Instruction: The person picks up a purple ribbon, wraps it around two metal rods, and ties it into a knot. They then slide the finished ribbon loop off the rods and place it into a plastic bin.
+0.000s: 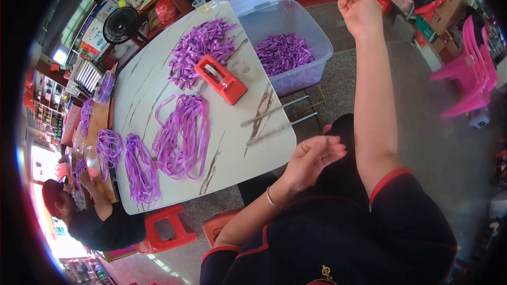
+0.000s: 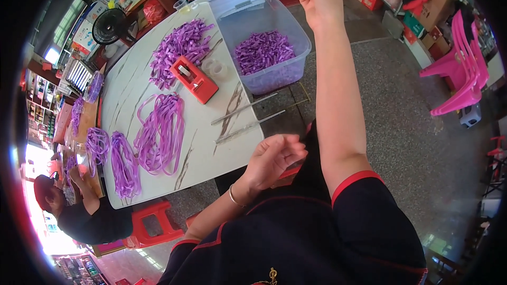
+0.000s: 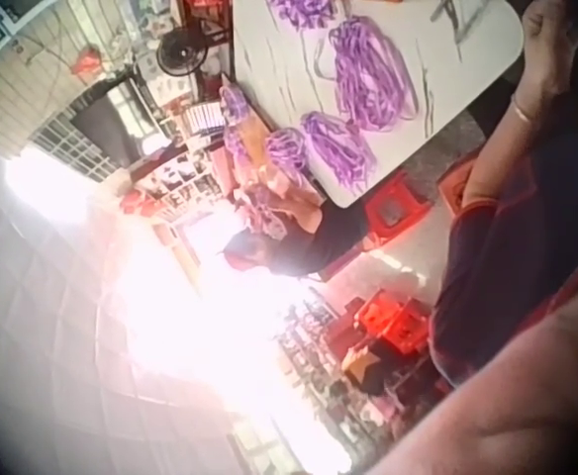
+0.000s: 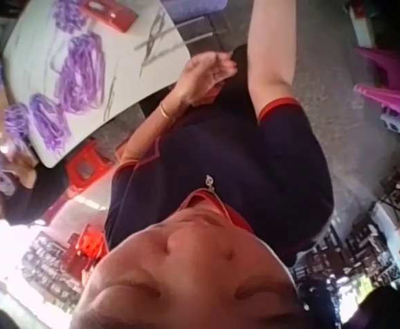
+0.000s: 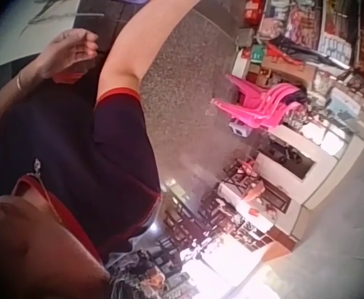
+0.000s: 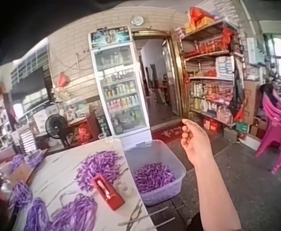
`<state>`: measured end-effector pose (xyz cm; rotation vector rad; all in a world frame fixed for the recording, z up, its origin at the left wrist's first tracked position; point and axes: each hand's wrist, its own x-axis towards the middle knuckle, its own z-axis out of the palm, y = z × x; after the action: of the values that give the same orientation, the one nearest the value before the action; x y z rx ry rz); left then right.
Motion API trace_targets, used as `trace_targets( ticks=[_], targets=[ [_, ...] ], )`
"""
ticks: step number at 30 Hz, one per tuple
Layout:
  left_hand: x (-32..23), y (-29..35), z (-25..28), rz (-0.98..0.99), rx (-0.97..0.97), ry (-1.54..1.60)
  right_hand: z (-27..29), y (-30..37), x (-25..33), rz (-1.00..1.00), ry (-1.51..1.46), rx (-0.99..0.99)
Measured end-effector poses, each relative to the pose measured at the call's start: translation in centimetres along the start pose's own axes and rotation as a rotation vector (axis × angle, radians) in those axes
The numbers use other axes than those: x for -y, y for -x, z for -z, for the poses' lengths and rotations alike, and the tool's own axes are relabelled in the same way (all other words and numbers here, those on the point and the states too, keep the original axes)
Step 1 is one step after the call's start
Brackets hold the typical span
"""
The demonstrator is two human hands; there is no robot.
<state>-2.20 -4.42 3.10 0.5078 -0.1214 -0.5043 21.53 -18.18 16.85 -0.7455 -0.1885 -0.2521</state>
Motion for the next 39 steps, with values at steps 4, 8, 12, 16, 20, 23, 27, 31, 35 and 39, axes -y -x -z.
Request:
trace_targets(
  ticks=[4,8,12,16,20,23,27,31,35,39],
  targets=[
    [-0.1,0.0,-1.0,-0.111,-0.034,-0.29,-0.3,0.2,0.1,0.007,0.0,-0.005],
    [-0.7,-0.1,-1.9,-0.185,0.064,-0.645,-0.8,0.4,-0.3,-0.013,-0.008,0.015],
    [-0.9,-1.0,-2.4,-0.178,0.078,-0.817,-1.9,0.9,-1.1,-0.04,-0.018,0.053],
    [-1.1,-2.6,-2.9,-0.001,-0.033,-1.168,-3.2,1.8,-2.4,-0.088,-0.005,0.078],
    [-1.1,-3.2,-3.0,0.002,0.079,-0.789,-2.9,1.4,-4.3,0.016,-0.085,0.388],
    [-1.9,-3.0,-2.6,0.09,0.084,-0.716,-4.2,3.3,-4.1,-0.18,-0.074,0.255],
    [-2.3,-3.0,-1.5,0.121,0.126,-0.713,-5.1,4.3,-3.3,-0.205,-0.077,0.252],
    [-3.3,-2.9,-1.2,0.177,0.174,-0.815,-5.4,4.7,-3.1,-0.216,-0.093,0.264],
    [-3.6,-2.6,-0.6,0.068,0.161,-1.118,-5.4,5.3,-3.2,-0.2,-0.082,0.334],
    [-3.8,-2.0,0.3,0.049,0.046,-1.044,-5.2,6.3,-2.5,-0.111,0.078,0.446]
  ],
)
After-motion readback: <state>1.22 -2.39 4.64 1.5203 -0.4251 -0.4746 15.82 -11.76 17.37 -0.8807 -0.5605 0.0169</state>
